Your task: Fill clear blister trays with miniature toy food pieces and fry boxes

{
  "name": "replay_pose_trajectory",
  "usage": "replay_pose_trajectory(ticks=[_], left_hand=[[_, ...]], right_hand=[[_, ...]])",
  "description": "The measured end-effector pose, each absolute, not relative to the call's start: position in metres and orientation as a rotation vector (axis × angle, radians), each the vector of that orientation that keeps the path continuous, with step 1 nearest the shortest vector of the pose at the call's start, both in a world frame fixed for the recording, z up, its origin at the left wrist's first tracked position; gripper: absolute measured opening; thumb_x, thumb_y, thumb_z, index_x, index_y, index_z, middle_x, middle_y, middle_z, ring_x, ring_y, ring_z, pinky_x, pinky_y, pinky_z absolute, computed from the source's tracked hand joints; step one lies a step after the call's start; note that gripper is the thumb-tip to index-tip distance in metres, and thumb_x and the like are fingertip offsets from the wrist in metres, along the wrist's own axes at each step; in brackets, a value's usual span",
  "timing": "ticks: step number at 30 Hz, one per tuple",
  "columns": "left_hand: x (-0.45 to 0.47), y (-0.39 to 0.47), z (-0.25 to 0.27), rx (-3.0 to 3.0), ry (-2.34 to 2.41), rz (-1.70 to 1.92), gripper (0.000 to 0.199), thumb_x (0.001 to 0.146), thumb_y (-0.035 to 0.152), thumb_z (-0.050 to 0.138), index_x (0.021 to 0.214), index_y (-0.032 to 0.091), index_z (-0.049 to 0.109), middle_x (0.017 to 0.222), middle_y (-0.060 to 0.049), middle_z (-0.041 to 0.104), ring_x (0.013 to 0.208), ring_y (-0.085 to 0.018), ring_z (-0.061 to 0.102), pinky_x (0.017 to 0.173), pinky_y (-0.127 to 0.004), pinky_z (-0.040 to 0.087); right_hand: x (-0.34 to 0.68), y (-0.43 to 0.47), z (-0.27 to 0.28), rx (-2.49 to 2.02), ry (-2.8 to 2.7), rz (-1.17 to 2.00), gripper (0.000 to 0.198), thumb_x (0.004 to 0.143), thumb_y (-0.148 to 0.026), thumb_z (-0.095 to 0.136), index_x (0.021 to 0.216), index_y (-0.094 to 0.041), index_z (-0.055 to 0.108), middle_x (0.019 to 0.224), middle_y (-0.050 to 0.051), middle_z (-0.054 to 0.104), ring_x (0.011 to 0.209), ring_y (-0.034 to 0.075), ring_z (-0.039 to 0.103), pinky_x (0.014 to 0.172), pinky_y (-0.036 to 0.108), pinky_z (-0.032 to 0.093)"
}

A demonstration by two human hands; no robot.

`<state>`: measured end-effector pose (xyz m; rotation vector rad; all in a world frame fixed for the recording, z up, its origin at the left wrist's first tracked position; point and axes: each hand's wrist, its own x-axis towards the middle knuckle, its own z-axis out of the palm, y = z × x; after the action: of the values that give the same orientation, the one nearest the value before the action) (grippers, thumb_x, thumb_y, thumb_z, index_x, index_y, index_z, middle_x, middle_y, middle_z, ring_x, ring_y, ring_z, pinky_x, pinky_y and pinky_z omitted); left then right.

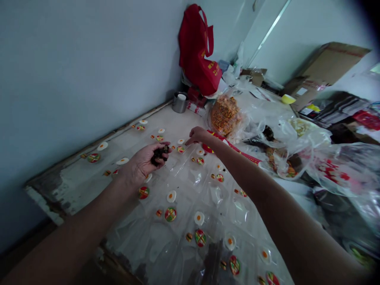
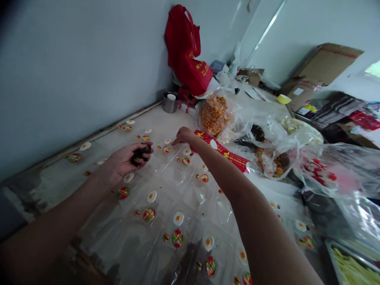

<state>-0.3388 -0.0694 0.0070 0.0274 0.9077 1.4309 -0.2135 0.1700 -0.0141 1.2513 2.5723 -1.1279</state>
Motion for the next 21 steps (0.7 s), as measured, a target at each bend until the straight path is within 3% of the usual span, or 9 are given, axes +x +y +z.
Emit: replay_pose_trajectory(ticks=[7,11,13,17,19,21], left_hand=[[-0.339,-0.077,-0.006,0.042,0.846,1.396,0.016,0.085,0.012,0.053,0.097,0.012,0.064,0.08,-0.009,0.065,0.05,-0.01,0.053,0.032,-0.013,0.031],[-0.341,-0.078,-0.012,0.021,0.841,1.443,0.018,0.085,0.01,0.052,0.097,0.012,0.064,0.08,-0.01,0.066,0.049,-0.009,0.053,0.032,-0.013,0.03],[-0.34,-0.076,-0.015,0.008,0.814,1.441,0.017,0.086,0.01,0.051,0.096,0.012,0.064,0.08,-0.01,0.066,0.048,-0.009,0.053,0.033,-0.012,0.03],[-0.336,-0.072,-0.011,-0.01,0.808,1.463,0.013,0.086,0.009,0.05,0.086,0.01,0.063,0.064,-0.006,0.06,0.044,-0.009,0.05,0.032,-0.013,0.029],[-0.335,-0.071,-0.004,-0.021,0.844,1.489,0.012,0.085,0.009,0.052,0.081,0.011,0.063,0.058,-0.003,0.055,0.043,-0.009,0.05,0.032,-0.013,0.029],[-0.334,-0.071,0.003,-0.035,0.885,1.504,0.013,0.084,0.008,0.053,0.075,0.011,0.062,0.056,-0.003,0.054,0.043,-0.009,0.05,0.032,-0.014,0.03]], right_hand=[[-0.203,0.166,0.003,1.242,2.536,-1.239,0.04,0.049,-0.035,0.095,0.054,-0.018,0.06,0.042,-0.004,0.054,0.037,0.007,0.042,0.038,0.02,0.027],[-0.193,0.124,0.015,0.985,2.738,-1.678,0.037,0.062,-0.045,0.088,0.07,-0.016,0.067,0.054,-0.002,0.061,0.044,0.008,0.047,0.042,0.02,0.032],[-0.193,0.092,0.017,0.813,2.881,-1.742,0.033,0.072,-0.048,0.081,0.079,-0.016,0.072,0.061,-0.001,0.064,0.05,0.009,0.051,0.046,0.02,0.035],[-0.201,0.044,0.014,0.729,3.244,-1.315,0.015,0.081,-0.031,0.075,0.092,-0.022,0.08,0.068,-0.001,0.065,0.059,0.011,0.054,0.055,0.022,0.037],[-0.206,0.035,0.012,0.704,3.348,-1.108,0.019,0.077,-0.02,0.077,0.095,-0.024,0.08,0.07,0.0,0.064,0.062,0.012,0.054,0.058,0.023,0.038],[-0.212,0.033,0.009,0.665,3.392,-1.098,0.023,0.074,-0.015,0.078,0.095,-0.024,0.08,0.074,0.001,0.064,0.064,0.012,0.055,0.06,0.023,0.041]])
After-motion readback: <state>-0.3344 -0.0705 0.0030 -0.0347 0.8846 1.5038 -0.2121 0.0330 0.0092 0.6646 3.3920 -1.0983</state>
